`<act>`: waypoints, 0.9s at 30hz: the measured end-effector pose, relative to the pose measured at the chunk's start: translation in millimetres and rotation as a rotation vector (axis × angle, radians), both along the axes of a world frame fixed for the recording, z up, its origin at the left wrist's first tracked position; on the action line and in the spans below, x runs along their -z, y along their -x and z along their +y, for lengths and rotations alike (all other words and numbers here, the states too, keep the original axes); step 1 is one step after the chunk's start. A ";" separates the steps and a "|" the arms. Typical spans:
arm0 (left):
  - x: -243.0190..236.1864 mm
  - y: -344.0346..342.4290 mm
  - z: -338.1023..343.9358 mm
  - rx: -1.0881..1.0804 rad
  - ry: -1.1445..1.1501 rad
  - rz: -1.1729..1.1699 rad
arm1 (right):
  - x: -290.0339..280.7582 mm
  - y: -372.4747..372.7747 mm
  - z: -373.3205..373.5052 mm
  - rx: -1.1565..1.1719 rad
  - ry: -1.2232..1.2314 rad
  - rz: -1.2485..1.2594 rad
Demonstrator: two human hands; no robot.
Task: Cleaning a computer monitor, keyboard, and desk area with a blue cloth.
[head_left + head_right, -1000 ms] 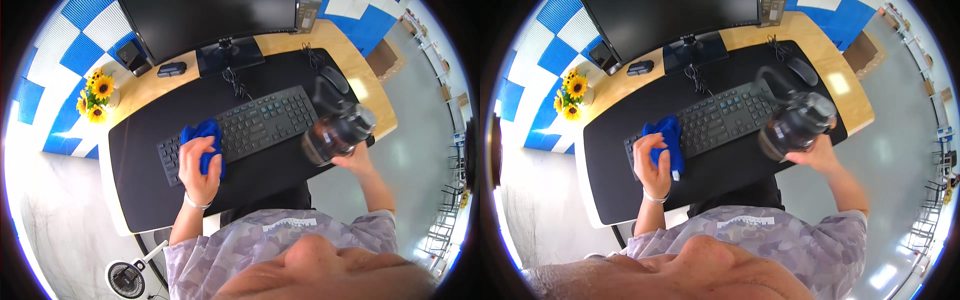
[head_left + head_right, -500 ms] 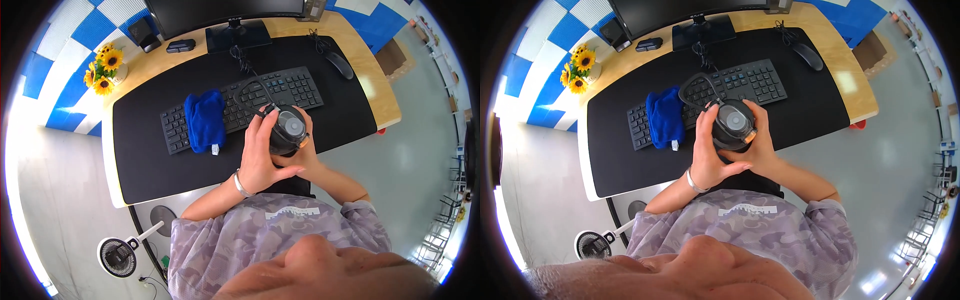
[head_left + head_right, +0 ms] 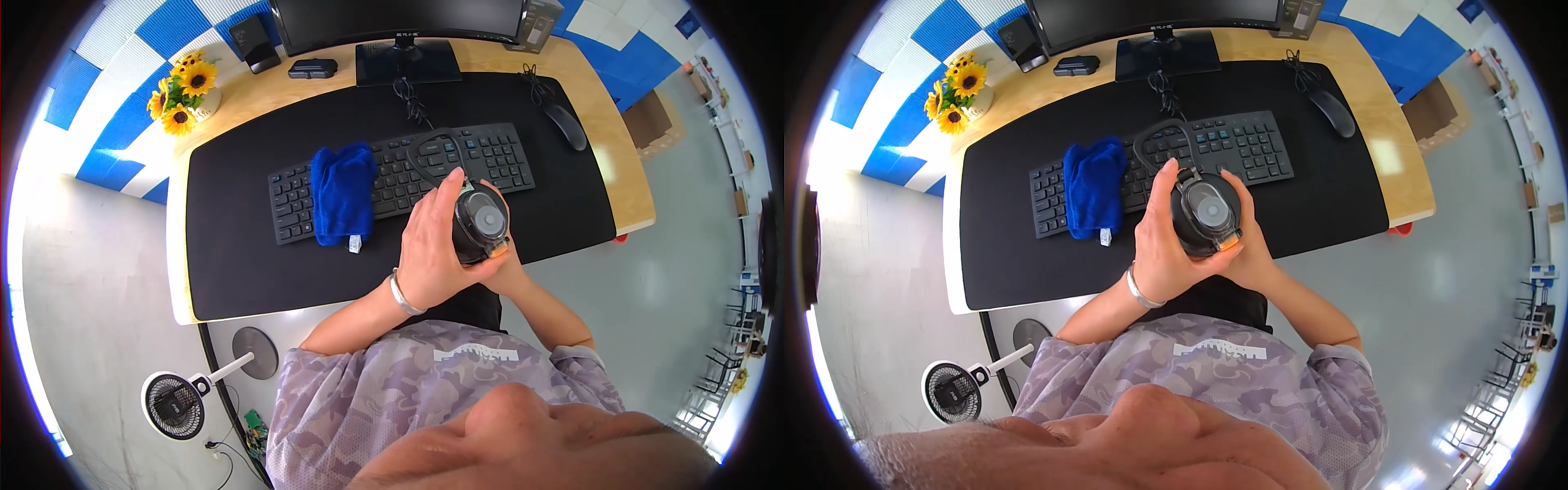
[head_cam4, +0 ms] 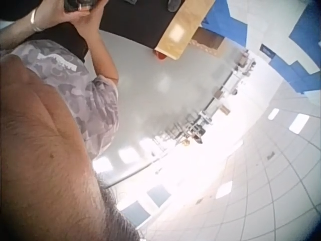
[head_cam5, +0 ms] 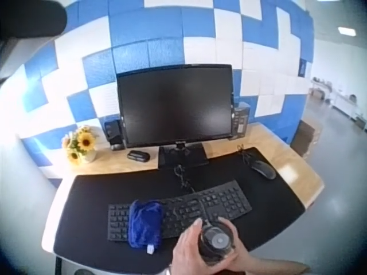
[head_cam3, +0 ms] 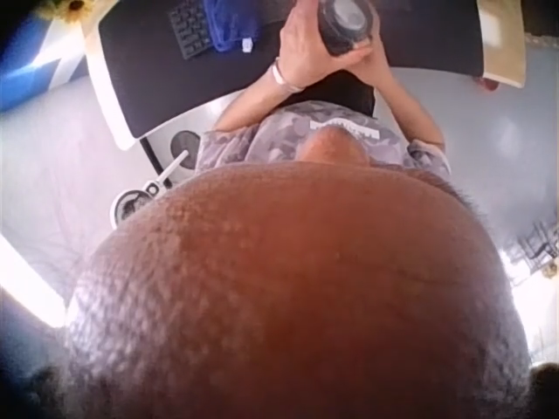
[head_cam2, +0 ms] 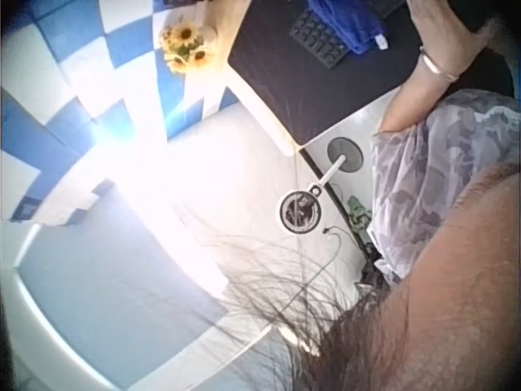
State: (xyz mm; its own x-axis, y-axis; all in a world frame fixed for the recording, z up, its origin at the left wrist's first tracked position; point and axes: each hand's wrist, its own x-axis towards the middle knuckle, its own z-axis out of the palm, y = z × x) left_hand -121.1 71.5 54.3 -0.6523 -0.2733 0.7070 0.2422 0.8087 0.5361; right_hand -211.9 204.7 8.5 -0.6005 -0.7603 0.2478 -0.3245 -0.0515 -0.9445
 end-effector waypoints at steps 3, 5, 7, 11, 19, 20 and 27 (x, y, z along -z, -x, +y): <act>-3.1 1.6 -0.9 -0.017 0.015 0.019 | 12.2 2.4 1.1 -0.022 -0.041 -0.097; -4.7 -0.4 -0.4 -0.009 -0.101 -0.060 | 21.2 4.3 3.1 -0.022 -0.084 -0.166; 0.0 -1.3 -1.3 0.006 -0.123 -0.070 | 23.6 5.8 2.1 -0.026 -0.106 -0.172; 3.1 -6.9 -6.1 0.083 -0.209 -0.140 | 20.7 5.3 1.5 -0.029 -0.094 -0.261; 26.6 -45.8 -45.5 0.182 -0.417 0.146 | -17.7 -0.2 -1.6 0.041 0.058 0.018; 26.9 -52.7 -51.5 0.125 -0.395 0.147 | -22.6 0.6 0.8 0.009 0.109 -0.018; 25.9 -68.0 -72.2 -0.242 -0.325 0.045 | -80.4 17.2 -11.5 -0.126 0.361 0.205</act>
State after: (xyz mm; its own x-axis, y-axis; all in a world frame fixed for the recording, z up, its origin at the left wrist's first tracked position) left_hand -53.2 -0.7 28.5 -0.5120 -0.6291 0.5849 0.0946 0.6355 0.7663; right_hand -229.1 193.2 88.9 -0.4189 -0.6674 0.6157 -0.4736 -0.4179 -0.7753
